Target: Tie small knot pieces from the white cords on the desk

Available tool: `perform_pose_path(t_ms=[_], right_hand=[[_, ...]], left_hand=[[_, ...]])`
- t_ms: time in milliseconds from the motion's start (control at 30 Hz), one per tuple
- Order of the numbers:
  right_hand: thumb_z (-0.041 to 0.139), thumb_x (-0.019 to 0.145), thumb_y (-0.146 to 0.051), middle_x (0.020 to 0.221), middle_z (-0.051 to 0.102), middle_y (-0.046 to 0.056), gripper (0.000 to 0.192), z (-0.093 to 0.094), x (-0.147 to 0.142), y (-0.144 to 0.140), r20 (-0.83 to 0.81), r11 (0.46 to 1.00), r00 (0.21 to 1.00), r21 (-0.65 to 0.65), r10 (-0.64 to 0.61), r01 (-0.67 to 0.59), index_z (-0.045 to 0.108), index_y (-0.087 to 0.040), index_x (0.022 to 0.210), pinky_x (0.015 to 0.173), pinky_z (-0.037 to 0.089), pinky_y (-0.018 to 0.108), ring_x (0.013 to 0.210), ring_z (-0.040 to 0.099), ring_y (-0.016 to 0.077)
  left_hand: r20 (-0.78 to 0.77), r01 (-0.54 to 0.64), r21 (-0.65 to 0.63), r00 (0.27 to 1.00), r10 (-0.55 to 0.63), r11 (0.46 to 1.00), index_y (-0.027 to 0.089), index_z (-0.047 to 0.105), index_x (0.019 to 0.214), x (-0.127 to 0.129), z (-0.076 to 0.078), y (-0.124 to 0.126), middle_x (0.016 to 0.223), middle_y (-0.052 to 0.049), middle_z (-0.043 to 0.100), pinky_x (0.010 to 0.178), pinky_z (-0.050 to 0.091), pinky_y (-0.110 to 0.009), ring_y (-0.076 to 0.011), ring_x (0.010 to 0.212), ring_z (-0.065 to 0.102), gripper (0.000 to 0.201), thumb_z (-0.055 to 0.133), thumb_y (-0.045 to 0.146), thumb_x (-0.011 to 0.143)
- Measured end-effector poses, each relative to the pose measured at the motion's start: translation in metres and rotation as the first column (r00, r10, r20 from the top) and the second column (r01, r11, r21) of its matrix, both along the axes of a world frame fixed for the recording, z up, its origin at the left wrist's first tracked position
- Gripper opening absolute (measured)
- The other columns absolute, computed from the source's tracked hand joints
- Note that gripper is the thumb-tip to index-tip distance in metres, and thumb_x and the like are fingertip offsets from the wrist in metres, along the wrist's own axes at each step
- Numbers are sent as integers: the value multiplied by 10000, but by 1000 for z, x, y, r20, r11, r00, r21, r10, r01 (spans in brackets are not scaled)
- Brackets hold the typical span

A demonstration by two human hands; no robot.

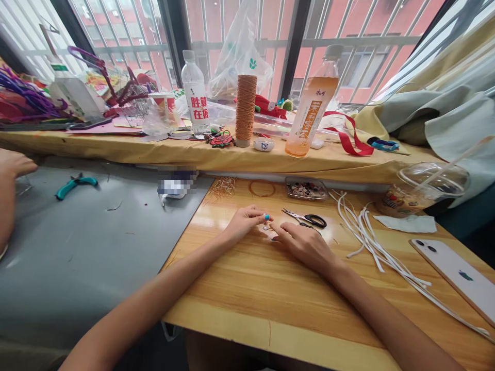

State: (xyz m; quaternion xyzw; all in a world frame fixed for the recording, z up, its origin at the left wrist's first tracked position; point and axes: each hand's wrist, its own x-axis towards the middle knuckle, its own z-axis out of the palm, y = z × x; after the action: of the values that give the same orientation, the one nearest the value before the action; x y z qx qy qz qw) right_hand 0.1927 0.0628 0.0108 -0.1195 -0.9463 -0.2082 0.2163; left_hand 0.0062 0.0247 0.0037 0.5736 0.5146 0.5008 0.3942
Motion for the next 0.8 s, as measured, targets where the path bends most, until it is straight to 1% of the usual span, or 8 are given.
perform_pose_path(t_ms=[67,233,433,567,700,800], right_hand=[[341,875,-196,716,606,45,261,-1,1,0,-2,999,999,12,45,-44,508,-107,1054,521,366,231,612,550,126],[340,866,-151,771,632,67,226,-1,2,1,-13,997,998,39,61,-61,562,-122,900,588,390,248,676,568,138],[355,849,-134,867,636,91,230,1,0,1,-59,997,997,54,52,-49,549,-101,970,620,398,267,716,571,157],[361,837,-120,868,627,89,225,0,0,2,-77,1000,997,-18,13,-14,552,-114,955,645,387,266,752,561,160],[360,821,-100,766,624,53,229,1,-1,3,-77,994,997,-112,-14,5,574,-145,888,626,357,256,675,543,147],[358,795,-68,721,628,35,255,1,-2,5,-82,978,996,-205,-40,22,586,-167,854,594,340,244,642,542,146]], left_hand=[[-11,5,3,1000,-5,1000,184,697,769,0,0,0,678,0,495,717,357,-240,-122,701,484,211,572,344,708],[-10,-8,27,1000,9,1000,166,689,717,1,-2,0,699,-3,509,716,363,-235,-122,709,496,208,579,342,703],[-4,-22,64,1000,22,998,167,686,723,0,-3,0,716,-5,513,705,376,-234,-122,715,508,216,579,354,704],[-45,-12,78,999,16,997,171,686,722,0,-3,-1,717,-9,531,710,381,-239,-127,719,517,221,577,362,706],[-66,-11,91,998,17,996,169,686,706,1,-3,-1,712,-13,543,696,386,-238,-127,709,520,218,582,360,703],[-74,8,113,997,0,994,169,686,707,1,-4,0,716,-15,546,691,387,-231,-125,710,521,205,581,346,709]])
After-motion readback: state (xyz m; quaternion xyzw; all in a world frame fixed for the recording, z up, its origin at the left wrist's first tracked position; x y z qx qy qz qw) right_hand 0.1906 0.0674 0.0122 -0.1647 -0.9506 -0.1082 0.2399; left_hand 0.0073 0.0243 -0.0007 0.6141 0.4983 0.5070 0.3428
